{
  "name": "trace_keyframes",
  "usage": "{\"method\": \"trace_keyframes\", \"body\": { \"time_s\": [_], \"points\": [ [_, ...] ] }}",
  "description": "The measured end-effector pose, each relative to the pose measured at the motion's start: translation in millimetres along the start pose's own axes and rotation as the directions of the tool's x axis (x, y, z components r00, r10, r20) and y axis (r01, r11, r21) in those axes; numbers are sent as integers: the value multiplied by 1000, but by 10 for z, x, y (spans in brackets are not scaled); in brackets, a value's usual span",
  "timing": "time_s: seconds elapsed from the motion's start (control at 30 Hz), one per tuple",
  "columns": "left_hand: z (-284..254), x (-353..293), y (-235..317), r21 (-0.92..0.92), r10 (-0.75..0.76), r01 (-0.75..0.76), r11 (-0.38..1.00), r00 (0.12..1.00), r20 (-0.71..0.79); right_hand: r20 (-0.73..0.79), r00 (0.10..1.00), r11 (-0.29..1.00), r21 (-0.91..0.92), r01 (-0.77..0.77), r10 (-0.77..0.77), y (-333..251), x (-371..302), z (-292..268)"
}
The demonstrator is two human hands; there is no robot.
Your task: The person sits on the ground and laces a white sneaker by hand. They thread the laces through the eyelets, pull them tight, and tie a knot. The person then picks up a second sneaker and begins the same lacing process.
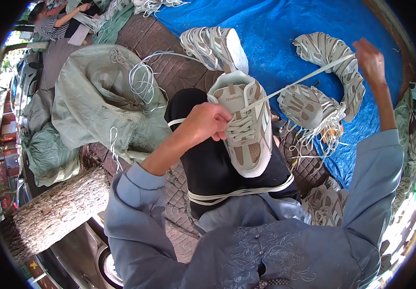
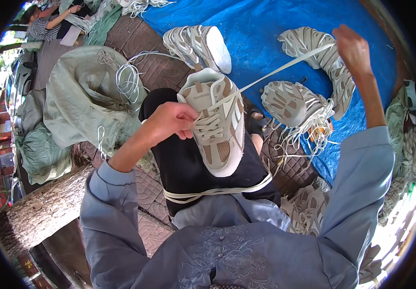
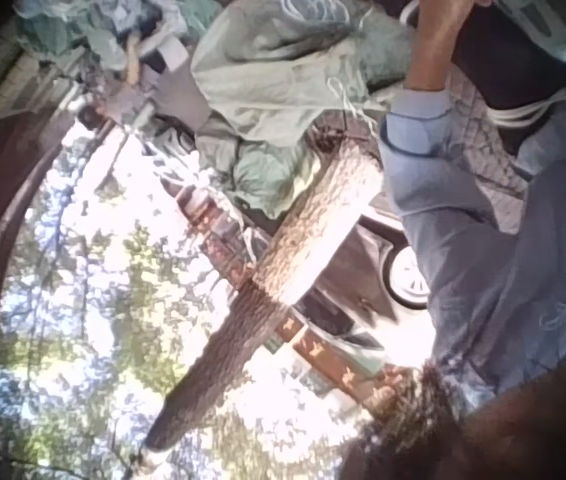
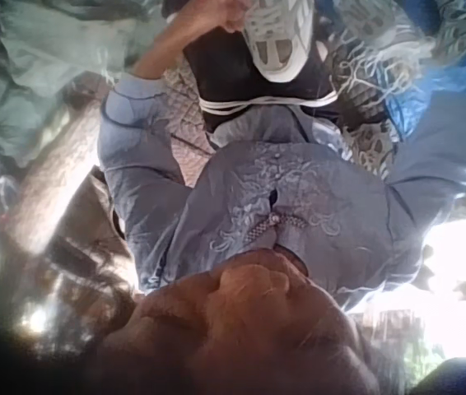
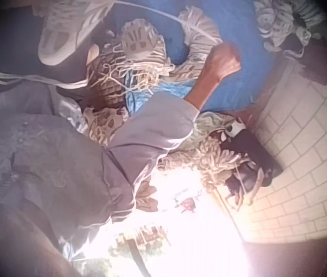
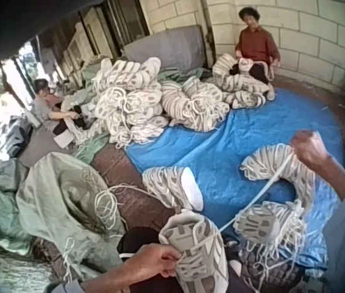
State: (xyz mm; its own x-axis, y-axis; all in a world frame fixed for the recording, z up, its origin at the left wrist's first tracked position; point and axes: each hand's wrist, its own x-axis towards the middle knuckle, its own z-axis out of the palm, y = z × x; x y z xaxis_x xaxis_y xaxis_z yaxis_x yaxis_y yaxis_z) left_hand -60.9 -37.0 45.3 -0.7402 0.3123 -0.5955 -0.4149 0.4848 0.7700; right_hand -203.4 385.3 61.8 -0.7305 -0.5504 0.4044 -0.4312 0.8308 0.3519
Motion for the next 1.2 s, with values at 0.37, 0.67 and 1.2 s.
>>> {"method": "trace_keyframes", "body": {
  "time_s": [0.37, 0.67, 1.2],
  "points": [
    [107, 185, 26, -159, 108, -108, 981, 994, -12, 407, 907, 148, 909, -391, -106, -1496, 79, 71],
    [-38, 30, -66, -180, 185, -189, 965, 982, -39, -3, 985, 427, 901, 77, -171, -2776, 324, -164],
    [4, 68, -292, 200, 438, -415, 887, 895, -83, -18, 973, 277, 957, 82, -229, -2724, 427, -396]
  ]
}}
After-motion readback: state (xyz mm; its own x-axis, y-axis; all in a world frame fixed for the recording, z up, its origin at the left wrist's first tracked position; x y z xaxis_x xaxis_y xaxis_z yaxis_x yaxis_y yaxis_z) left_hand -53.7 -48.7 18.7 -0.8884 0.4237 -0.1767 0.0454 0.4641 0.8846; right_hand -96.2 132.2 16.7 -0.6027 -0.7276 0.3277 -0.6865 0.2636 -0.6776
